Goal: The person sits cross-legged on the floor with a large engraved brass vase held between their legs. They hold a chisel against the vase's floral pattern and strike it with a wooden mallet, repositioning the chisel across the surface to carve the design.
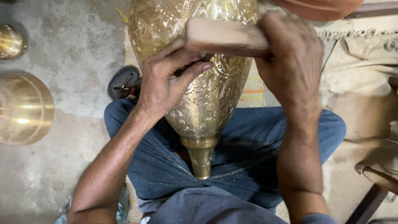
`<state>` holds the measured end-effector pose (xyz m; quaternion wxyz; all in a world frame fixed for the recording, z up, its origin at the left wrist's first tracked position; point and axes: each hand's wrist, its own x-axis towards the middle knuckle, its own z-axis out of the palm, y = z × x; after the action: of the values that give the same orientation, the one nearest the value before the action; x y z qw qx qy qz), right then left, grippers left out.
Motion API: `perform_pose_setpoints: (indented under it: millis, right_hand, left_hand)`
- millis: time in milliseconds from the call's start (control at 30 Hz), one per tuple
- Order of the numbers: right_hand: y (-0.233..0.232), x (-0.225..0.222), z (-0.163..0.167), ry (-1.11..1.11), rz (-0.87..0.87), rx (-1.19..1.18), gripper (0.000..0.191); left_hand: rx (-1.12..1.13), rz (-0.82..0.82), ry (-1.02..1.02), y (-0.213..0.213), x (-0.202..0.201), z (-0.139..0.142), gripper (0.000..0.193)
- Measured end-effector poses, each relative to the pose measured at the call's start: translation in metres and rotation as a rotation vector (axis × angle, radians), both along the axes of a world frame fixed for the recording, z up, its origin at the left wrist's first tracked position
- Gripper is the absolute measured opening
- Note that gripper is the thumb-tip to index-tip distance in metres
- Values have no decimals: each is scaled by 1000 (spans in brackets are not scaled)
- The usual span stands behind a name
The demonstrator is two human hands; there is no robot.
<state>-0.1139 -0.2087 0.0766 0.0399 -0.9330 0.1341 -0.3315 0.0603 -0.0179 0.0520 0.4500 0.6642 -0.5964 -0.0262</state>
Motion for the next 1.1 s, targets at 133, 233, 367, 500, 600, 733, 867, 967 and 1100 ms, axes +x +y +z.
perform_pose_setpoints:
  millis: [133, 233, 367, 500, 600, 733, 867, 967, 1100]
  right_hand:
    - [3, -9, -3, -177, 63, 563, 15]
    - [-6, -15, -5, -22, -35, -6, 23]
    - [-14, -11, -18, -327, 179, 736, 15]
    - [-14, -16, -25, 54, -56, -83, 22]
    - [-8, -12, -28, -309, 117, 619, 19]
    - [-5, -13, -20, -150, 117, 481, 25]
    - [-3, -14, -14, -427, -16, 548, 18]
    - [-5, -14, -18, -500, 176, 1142, 8]
    - [-16, -24, -26, 82, 21, -47, 22]
  left_hand:
    - [26, 3, 32, -1, 0, 2, 25]
    - [0, -13, -28, -6, 2, 3, 17]
    - [-6, -10, 32, -4, 0, 4, 26]
    - [28, -2, 12, -3, 1, 4, 19]
    - [11, -30, 65, -2, -1, 4, 32]
    - [-6, -19, 5, -3, 1, 4, 28]
    - [11, -23, 45, -2, 0, 4, 31]
    - [9, -29, 51, -2, -1, 7, 33]
    - [18, -5, -19, -4, 0, 9, 25]
